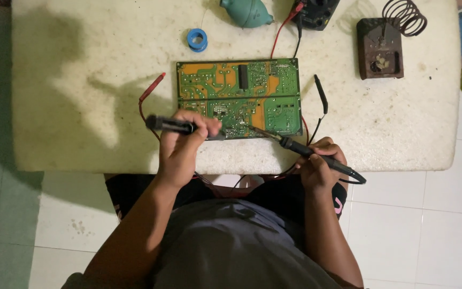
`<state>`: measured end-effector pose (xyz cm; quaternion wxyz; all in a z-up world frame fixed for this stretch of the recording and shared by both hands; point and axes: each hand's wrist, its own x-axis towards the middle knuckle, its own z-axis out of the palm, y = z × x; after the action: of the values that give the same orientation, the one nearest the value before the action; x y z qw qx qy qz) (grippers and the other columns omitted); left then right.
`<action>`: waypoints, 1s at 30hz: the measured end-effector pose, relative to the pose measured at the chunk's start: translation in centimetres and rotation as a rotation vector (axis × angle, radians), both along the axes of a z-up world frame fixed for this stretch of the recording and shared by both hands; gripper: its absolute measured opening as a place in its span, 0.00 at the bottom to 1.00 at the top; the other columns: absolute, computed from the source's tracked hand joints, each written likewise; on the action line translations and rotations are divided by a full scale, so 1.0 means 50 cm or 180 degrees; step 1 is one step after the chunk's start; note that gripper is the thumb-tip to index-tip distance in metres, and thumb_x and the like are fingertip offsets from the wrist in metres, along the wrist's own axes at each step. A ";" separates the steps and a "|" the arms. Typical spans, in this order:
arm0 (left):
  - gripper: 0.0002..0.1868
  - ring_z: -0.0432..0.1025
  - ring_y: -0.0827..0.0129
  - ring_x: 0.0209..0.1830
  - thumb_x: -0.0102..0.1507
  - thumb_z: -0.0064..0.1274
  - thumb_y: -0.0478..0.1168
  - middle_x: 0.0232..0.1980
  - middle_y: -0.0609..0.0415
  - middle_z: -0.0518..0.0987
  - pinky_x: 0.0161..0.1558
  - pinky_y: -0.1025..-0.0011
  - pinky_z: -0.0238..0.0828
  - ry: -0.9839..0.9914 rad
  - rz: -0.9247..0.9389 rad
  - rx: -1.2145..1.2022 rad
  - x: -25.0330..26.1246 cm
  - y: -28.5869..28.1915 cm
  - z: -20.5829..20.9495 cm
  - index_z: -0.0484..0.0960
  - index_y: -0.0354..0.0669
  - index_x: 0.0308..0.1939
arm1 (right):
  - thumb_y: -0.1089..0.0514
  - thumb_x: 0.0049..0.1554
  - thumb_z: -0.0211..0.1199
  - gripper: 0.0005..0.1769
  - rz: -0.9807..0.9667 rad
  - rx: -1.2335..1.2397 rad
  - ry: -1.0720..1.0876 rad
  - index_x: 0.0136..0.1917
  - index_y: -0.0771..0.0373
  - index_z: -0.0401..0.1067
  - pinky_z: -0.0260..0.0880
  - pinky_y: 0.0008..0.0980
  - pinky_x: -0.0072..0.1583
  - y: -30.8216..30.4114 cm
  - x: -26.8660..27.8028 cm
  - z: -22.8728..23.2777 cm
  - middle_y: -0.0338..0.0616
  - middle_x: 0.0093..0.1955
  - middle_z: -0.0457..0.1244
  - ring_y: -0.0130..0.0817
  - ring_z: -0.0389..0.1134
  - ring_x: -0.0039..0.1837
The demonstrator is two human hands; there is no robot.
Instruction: The person uses a soldering iron to apply heat to various points on a green circuit board. They hold a roll of solder wire in the other hand, feeding it into the joints as they work. The person moves the soldering iron across different sections of the board throughout the clip.
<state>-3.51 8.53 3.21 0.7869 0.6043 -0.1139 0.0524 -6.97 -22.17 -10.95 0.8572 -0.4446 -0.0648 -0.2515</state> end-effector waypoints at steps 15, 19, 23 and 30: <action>0.44 0.60 0.66 0.25 0.56 0.45 0.82 0.21 0.52 0.64 0.33 0.73 0.57 -0.0026 -0.0437 -0.0388 -0.050 0.030 -0.074 0.70 0.42 0.18 | 0.75 0.49 0.58 0.04 -0.0018 -0.0001 0.0019 0.39 0.72 0.65 0.66 0.29 0.24 0.008 0.003 0.014 0.58 0.37 0.58 0.40 0.66 0.25; 0.40 0.59 0.68 0.24 0.61 0.46 0.76 0.21 0.52 0.64 0.32 0.73 0.56 0.0020 -0.0375 -0.0173 -0.049 0.025 -0.051 0.70 0.42 0.18 | 0.75 0.49 0.58 0.04 -0.0022 0.0051 0.0071 0.39 0.72 0.65 0.66 0.29 0.24 0.010 0.000 0.019 0.57 0.37 0.57 0.41 0.66 0.25; 0.31 0.56 0.72 0.27 0.66 0.44 0.67 0.26 0.56 0.64 0.31 0.74 0.53 0.0077 -0.0457 0.0223 -0.052 0.014 -0.030 0.70 0.43 0.27 | 0.74 0.49 0.57 0.04 -0.0019 -0.0010 0.0144 0.39 0.73 0.64 0.65 0.29 0.25 0.007 -0.004 0.017 0.58 0.38 0.58 0.39 0.65 0.26; 0.18 0.58 0.69 0.29 0.72 0.38 0.50 0.29 0.56 0.65 0.33 0.70 0.55 -0.0110 -0.0376 0.0109 -0.046 0.017 -0.062 0.70 0.42 0.33 | 0.73 0.49 0.58 0.05 0.0014 0.0016 0.0101 0.39 0.72 0.63 0.65 0.29 0.25 0.002 0.001 0.007 0.57 0.38 0.56 0.40 0.65 0.26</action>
<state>-5.81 9.38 0.09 0.7760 0.6089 -0.1638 0.0143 -6.92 -22.05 -10.59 0.8598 -0.4463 -0.0515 -0.2427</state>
